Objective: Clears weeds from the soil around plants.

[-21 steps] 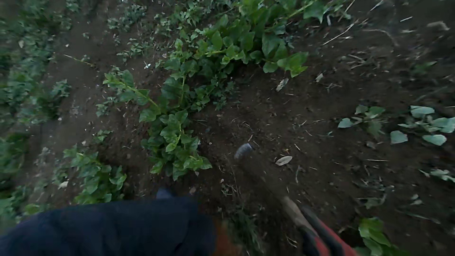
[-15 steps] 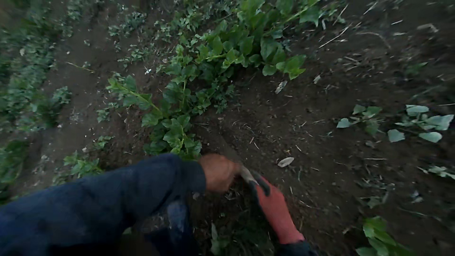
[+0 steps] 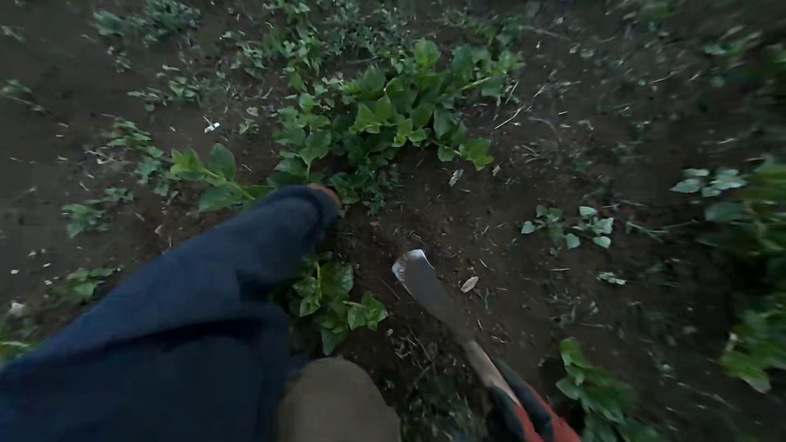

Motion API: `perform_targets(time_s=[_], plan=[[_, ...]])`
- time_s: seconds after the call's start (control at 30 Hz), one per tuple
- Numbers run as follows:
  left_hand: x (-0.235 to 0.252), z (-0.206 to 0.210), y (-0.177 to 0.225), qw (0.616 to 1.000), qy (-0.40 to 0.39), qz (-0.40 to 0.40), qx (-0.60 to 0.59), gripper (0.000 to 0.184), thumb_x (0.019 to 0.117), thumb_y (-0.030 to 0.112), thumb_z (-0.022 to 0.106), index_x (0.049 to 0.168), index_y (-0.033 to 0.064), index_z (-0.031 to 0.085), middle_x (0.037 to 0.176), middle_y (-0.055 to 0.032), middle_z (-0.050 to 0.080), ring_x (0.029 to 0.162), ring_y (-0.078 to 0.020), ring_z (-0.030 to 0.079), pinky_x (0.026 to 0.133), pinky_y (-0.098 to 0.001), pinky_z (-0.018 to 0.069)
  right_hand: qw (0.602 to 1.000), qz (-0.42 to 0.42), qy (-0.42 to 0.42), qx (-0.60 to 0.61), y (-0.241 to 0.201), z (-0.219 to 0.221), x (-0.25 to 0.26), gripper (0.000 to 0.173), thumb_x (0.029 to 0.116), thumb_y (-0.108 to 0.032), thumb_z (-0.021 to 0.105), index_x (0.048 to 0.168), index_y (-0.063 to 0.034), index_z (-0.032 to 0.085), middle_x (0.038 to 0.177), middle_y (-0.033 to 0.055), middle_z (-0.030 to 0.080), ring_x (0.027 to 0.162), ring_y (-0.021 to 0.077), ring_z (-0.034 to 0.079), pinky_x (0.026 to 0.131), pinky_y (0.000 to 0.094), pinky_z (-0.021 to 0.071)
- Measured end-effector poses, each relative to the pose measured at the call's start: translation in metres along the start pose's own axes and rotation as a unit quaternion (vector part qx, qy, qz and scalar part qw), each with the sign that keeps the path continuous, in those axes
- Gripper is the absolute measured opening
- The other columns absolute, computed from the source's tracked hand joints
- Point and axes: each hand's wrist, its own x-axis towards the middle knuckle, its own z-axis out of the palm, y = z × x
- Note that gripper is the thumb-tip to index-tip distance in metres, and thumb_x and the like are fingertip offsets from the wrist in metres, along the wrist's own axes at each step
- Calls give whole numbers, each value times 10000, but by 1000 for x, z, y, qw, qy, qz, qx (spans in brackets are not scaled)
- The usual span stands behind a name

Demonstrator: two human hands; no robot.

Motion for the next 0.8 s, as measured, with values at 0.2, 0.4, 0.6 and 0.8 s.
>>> perform_targets(time_s=[0.2,0.4,0.6,0.8], plan=[[20,22,-11,998,31,10,45,241,1002,119,610,1198,17,707,1281,-231,665,1242,-446,586,1048,-685,406,984,-65,-54,-159,-66,4,-2,431,1038,-223,548,1439,-66,562,1085,128,723,763,197,700,678,423,607],[9,17,-46,995,88,-30,-42,209,976,103,646,1161,25,705,1199,-232,693,1128,-446,653,935,-672,479,972,-111,-62,-198,-82,24,63,423,1012,-279,574,1421,-175,604,1033,75,736,695,180,693,614,418,602],[-4,23,-106,987,64,-22,-144,294,1052,263,542,1295,193,691,1247,-206,695,1157,-468,652,888,-731,490,976,-116,-102,-155,-84,54,132,440,1022,-337,548,1428,-176,600,993,64,726,693,160,671,622,395,587],[-8,51,-118,980,117,-48,-151,375,1073,262,501,1414,130,583,1532,-154,512,1271,-449,596,938,-702,500,954,-142,-186,-187,-103,93,194,428,1051,-310,527,1459,-189,573,1171,100,713,919,195,706,825,436,589]])
